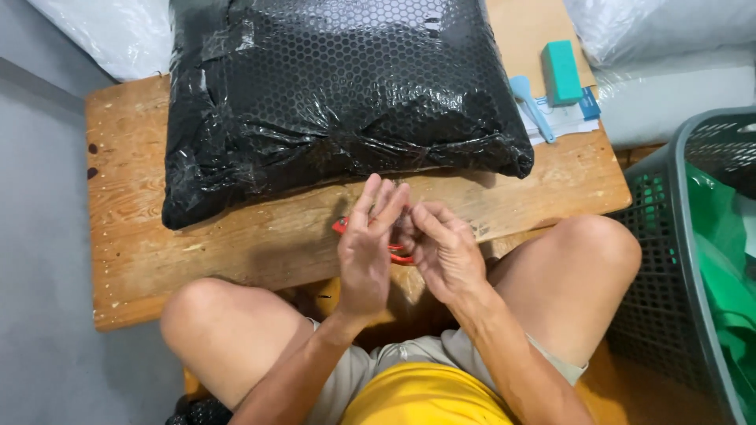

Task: The person seals a black padded envelope on a wooden surface by applying tape and pressing down on the edges.

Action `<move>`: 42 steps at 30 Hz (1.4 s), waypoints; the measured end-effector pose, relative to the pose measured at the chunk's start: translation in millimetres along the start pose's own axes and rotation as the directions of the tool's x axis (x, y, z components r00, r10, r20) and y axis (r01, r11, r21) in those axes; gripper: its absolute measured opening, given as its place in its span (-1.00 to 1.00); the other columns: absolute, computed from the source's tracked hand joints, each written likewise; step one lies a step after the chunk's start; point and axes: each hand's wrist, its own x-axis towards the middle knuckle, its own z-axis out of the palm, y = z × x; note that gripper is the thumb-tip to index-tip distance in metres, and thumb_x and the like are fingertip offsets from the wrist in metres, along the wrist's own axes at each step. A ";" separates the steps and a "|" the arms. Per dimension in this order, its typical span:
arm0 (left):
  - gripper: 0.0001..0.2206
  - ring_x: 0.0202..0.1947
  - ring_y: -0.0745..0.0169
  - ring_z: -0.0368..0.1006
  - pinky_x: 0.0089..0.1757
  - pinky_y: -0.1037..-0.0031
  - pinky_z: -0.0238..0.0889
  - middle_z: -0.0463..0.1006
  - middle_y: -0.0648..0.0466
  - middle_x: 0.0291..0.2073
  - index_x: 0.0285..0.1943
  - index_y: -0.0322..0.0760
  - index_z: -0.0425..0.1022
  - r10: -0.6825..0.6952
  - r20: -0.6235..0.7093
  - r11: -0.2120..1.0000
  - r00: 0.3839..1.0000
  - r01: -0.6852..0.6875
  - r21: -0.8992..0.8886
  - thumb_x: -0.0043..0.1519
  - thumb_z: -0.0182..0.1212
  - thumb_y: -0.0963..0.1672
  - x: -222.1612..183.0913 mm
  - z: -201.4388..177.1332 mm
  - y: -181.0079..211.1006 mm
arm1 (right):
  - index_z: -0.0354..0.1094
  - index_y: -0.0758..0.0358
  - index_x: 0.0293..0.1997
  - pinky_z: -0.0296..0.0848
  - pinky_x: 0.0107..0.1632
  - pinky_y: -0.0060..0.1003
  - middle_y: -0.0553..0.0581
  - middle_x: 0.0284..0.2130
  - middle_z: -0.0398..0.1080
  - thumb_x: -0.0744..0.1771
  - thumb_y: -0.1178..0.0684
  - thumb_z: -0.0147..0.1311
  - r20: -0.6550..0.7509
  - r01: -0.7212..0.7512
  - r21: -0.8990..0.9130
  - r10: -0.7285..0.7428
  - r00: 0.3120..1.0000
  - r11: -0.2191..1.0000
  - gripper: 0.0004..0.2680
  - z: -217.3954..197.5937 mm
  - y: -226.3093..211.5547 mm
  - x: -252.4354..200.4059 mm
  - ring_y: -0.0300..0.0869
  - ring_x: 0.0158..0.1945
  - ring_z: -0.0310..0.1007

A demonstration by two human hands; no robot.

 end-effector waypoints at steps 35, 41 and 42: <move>-0.85 -0.06 -0.01 0.24 -0.16 0.11 0.04 0.40 0.16 -0.19 -0.30 -0.05 0.48 -0.093 0.587 0.057 0.805 -0.584 0.810 0.08 0.40 -0.14 172.2 -33.1 -30.0 | 0.41 0.02 -0.25 0.19 -0.16 -0.12 -0.04 -0.40 0.38 0.40 -0.05 0.19 0.885 0.668 -0.097 0.244 0.398 -0.738 -0.89 10.8 -166.4 95.2 -0.06 -0.22 0.31; -0.87 -0.04 0.03 0.22 -0.12 0.12 0.01 0.40 0.19 -0.20 -0.32 -0.05 0.49 -0.122 0.557 0.121 0.821 -0.545 0.830 0.11 0.40 -0.15 172.6 -33.4 -29.5 | 0.37 0.02 -0.24 0.20 -0.16 -0.15 -0.05 -0.40 0.35 0.40 -0.04 0.23 0.912 0.621 -0.029 0.233 0.336 -0.783 -0.88 7.5 -155.5 101.8 -0.08 -0.23 0.29; -0.88 -0.04 0.03 0.22 -0.10 0.12 0.01 0.40 0.17 -0.20 -0.31 -0.06 0.49 -0.139 0.545 0.133 0.827 -0.530 0.837 0.12 0.38 -0.16 172.3 -31.9 -28.0 | 0.36 0.03 -0.23 0.19 -0.17 -0.18 -0.05 -0.40 0.35 0.41 -0.04 0.25 0.920 0.618 -0.018 0.229 0.318 -0.786 -0.87 7.5 -154.4 102.1 -0.10 -0.25 0.25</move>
